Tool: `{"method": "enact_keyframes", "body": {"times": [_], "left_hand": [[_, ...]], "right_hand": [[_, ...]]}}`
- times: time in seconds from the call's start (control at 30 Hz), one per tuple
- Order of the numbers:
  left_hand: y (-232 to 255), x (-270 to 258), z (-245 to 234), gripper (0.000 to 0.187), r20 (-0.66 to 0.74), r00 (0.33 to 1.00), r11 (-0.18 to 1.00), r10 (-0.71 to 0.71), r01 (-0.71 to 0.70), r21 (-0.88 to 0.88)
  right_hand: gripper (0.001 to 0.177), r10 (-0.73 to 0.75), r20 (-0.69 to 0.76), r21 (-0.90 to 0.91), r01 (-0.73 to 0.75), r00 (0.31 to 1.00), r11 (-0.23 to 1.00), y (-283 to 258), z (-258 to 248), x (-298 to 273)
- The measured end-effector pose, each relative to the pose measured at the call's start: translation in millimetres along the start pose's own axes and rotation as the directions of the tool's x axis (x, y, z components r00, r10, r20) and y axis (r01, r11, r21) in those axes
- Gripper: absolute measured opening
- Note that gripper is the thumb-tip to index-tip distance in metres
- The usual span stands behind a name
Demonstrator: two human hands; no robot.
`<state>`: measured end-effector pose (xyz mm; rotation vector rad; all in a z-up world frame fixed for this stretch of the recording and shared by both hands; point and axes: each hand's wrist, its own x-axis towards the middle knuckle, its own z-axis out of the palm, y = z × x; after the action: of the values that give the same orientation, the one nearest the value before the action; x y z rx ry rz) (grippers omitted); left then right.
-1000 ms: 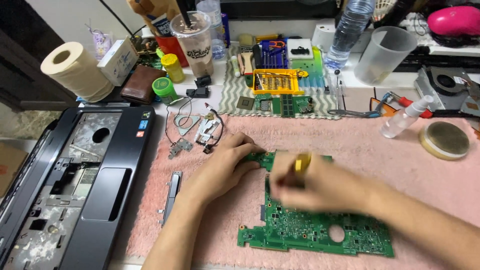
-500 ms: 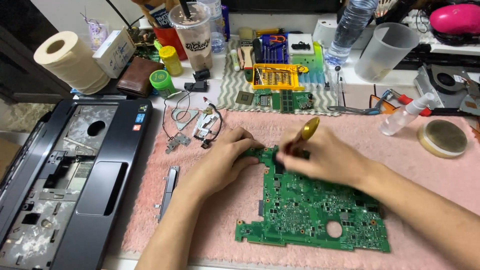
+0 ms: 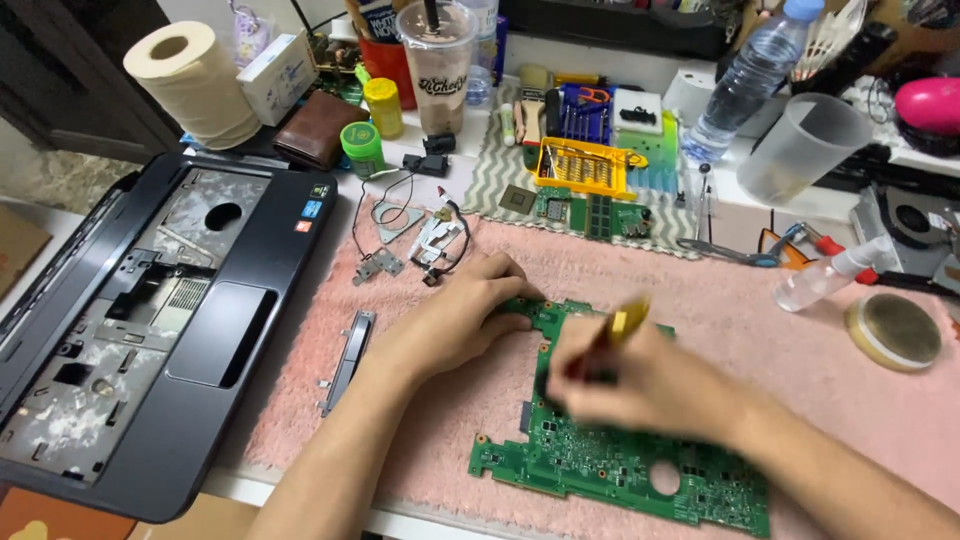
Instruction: The person uses a brush to clean a green circuit board placed on a pink towel. They systematically brush the surface of the board, occasionally lifting and repositioning it to access different areas.
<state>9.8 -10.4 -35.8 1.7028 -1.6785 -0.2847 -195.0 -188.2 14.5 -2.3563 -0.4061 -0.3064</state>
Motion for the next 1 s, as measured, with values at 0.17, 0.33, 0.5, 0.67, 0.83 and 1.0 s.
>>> {"method": "enact_keyframes", "body": {"times": [0.17, 0.33, 0.5, 0.67, 0.83, 1.0], "left_hand": [[2.4, -0.3, -1.0, 0.029, 0.008, 0.999, 0.999, -0.053, 0.053, 0.000], [1.1, 0.1, -0.6, 0.031, 0.021, 0.999, 0.999, -0.040, 0.040, 0.013], [6.0, 1.5, -6.0, 0.031, 0.039, 0.997, 0.998, -0.066, 0.066, -0.009], [9.4, 1.4, -9.4, 0.030, 0.039, 0.998, 0.999, -0.039, 0.040, -0.015], [9.9, 1.4, -8.0, 0.032, 0.050, 0.996, 0.997, -0.073, 0.074, -0.025], [11.4, 0.5, -10.5, 0.034, 0.042, 0.996, 0.997, -0.074, 0.075, -0.019]], "right_hand": [[0.008, 0.020, -0.181, -0.085, -0.036, 0.983, 0.996, 25.6, -11.5, 3.7], [0.010, 0.161, -0.138, -0.041, -0.168, 0.977, 0.985, 33.8, -11.6, 5.8], [0.009, 0.220, -0.113, 0.020, -0.219, 0.969, 0.975, 8.2, -5.4, 2.0], [0.007, 0.168, -0.257, -0.096, -0.199, 0.952, 0.975, 28.7, -13.5, 9.0], [0.010, 0.145, -0.068, 0.051, -0.142, 0.987, 0.989, 19.6, -7.8, 7.6], [0.012, 0.022, -0.032, -0.003, -0.022, 0.999, 1.000, 20.7, -15.5, 16.0]]}}
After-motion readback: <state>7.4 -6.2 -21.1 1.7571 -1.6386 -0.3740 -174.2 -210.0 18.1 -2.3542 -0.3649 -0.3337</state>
